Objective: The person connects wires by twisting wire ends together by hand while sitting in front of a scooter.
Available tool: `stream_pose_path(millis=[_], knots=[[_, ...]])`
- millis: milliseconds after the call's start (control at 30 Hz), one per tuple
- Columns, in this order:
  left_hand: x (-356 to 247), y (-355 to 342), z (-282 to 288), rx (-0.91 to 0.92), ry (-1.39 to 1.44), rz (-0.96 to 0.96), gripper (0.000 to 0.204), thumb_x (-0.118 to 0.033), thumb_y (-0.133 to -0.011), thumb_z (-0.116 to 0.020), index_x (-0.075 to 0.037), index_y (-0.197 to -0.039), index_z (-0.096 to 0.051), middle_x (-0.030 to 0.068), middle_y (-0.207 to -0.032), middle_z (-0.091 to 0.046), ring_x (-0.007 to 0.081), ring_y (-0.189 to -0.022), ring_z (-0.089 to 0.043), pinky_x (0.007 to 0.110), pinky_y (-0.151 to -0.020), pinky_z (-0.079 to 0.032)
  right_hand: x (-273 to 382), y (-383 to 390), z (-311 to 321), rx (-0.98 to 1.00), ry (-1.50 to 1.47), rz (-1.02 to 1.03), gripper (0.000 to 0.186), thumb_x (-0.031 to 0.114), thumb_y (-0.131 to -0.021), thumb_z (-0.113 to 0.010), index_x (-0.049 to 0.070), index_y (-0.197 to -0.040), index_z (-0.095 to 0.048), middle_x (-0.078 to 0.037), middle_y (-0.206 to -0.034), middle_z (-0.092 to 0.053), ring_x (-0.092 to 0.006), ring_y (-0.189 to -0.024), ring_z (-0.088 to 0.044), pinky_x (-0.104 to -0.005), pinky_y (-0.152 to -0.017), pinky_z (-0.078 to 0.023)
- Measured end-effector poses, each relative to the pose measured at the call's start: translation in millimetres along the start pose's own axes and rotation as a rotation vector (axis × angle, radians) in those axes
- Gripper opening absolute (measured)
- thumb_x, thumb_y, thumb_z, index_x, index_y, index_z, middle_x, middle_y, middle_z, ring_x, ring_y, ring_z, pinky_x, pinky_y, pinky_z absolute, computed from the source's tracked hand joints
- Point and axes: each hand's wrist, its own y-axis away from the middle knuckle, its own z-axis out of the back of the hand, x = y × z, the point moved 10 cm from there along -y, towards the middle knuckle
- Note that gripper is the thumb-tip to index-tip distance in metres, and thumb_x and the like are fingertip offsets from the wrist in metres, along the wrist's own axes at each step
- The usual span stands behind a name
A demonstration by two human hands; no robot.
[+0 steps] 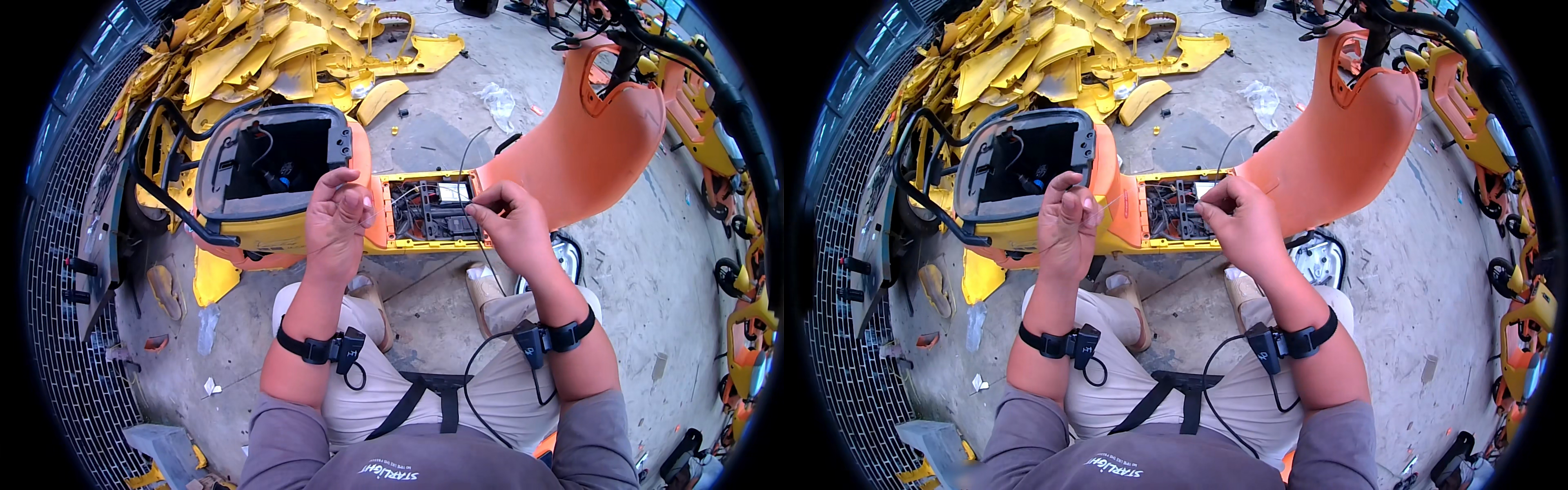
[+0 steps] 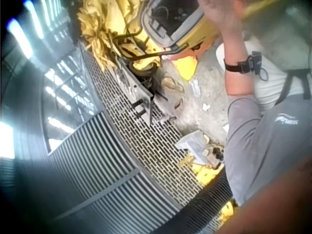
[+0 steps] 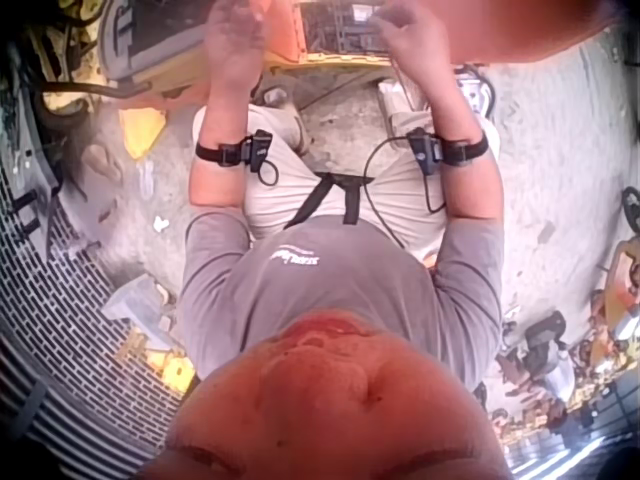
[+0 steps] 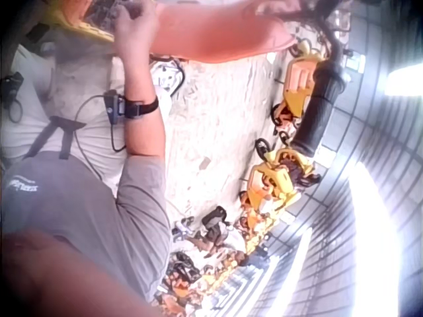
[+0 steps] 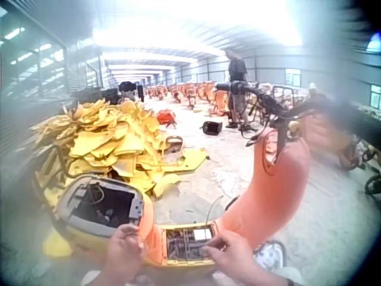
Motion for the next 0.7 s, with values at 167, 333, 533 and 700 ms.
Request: stream_pose_path(millis=[167,333,533,700], knots=[[2,-2,7,-0.065,0.073,0.02,0.038,-0.029,-0.089,-0.065,-0.006,-0.116,-0.053,-0.0003,-0.081,-0.057,0.0069,-0.066,-0.048,0.021,-0.064,-0.039,11,1,0,0.059,-0.079,0.098,0.011,-0.001,-0.082,-0.069,0.001,-0.083,-0.059,-0.001,-0.078,-0.059,-0.0084,-0.069,-0.054,-0.0235,-0.065,-0.045],[7,-3,10,-0.11,0.138,0.061,0.035,-0.03,-0.092,-0.062,-0.007,-0.115,-0.053,0.0001,-0.08,-0.056,0.0073,-0.066,-0.05,0.022,-0.063,-0.04,24,5,-1,0.108,-0.078,0.219,0.012,-0.003,-0.08,-0.07,0.002,-0.082,-0.059,-0.001,-0.078,-0.057,-0.0084,-0.072,-0.053,-0.0233,-0.064,-0.045],[7,-2,9,-0.083,0.091,0.094,0.036,-0.034,-0.094,-0.059,-0.007,-0.116,-0.052,-0.0008,-0.074,-0.054,0.0058,-0.06,-0.047,0.02,-0.055,-0.038,56,18,-7,0.149,0.13,0.525,0.015,-0.006,-0.075,-0.069,0.004,-0.078,-0.059,-0.005,-0.079,-0.058,-0.0187,-0.076,-0.058,-0.0298,-0.066,-0.047],[2,-1,11,-0.127,-0.065,0.047,0.036,-0.031,-0.092,-0.062,-0.006,-0.116,-0.052,-0.0014,-0.073,-0.053,0.0052,-0.058,-0.044,0.019,-0.054,-0.035,58,24,-16,0.119,0.386,0.574,0.014,-0.007,-0.071,-0.068,0.003,-0.075,-0.059,-0.008,-0.079,-0.059,-0.025,-0.078,-0.06,-0.0338,-0.067,-0.048]])
